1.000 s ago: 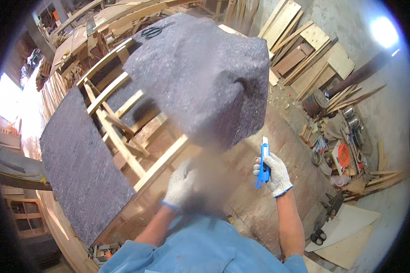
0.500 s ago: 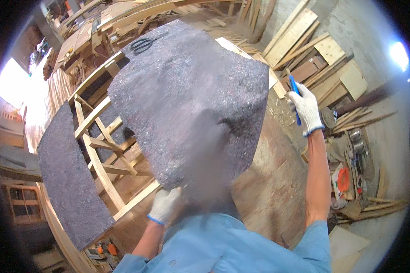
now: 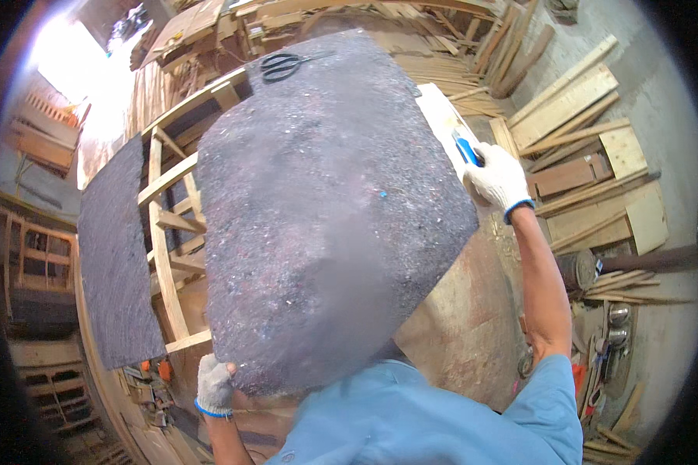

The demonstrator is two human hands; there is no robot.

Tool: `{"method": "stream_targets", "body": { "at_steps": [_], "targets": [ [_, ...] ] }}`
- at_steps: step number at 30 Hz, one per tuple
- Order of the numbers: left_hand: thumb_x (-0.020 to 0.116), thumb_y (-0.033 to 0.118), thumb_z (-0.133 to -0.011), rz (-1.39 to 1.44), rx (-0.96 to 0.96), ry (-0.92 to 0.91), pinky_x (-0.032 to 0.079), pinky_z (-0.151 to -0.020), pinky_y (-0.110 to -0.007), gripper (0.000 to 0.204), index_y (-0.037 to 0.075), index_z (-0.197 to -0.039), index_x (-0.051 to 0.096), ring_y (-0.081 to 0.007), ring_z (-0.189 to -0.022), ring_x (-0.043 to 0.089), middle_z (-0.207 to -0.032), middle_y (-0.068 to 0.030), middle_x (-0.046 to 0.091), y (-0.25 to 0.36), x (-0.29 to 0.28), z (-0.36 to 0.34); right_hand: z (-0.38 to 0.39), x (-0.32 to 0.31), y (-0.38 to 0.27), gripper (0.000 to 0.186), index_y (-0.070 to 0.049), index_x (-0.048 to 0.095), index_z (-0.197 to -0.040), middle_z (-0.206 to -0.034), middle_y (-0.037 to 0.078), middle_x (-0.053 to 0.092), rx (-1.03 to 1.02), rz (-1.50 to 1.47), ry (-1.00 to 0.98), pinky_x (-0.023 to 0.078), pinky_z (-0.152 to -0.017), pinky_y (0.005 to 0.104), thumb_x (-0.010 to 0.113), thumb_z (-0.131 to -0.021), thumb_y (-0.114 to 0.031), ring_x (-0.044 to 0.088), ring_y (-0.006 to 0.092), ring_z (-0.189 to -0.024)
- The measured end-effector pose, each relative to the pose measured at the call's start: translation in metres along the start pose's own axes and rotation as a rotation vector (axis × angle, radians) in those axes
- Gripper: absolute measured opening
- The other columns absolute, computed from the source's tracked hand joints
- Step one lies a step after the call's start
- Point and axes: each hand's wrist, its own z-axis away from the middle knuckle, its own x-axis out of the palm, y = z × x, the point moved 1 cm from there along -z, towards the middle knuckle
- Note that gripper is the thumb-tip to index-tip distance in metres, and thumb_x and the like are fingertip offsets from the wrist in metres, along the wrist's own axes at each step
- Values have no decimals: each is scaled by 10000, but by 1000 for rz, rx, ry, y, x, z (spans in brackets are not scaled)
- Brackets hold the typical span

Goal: The person trims a dark fabric covering a wooden frame using a utility knife, then uses a pneumatic staple gun to secure the fabric to the frame. The task involves cutting, positioning, and stapling the fabric in a workshop setting.

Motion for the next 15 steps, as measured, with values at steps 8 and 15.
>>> {"method": "stream_targets", "body": {
  "at_steps": [8, 15],
  "targets": [
    [692, 483, -929, 80, 48, -112, 498, -857, -336, 630, -54, -1259, 666, -176, -986, 644, -1152, -89, 713, -31, -6, -11, -27, -20, -38, 428, -25, 705, -1160, -1093, 226, 699, -237, -84, 126, 519, -924, 445, 607, -902, -353, 664, 395, -1050],
    [636, 357, -974, 124, 59, 104, 452, -781, -290, 471, -42, -1219, 688, -122, -899, 582, -1057, -41, 704, -39, 9, -25, -142, 25, -149, 417, -23, 688, -1213, -1104, 211, 720, -686, -58, 207, 546, -919, 442, 646, -896, -291, 689, 391, -1037]
  ]
}}
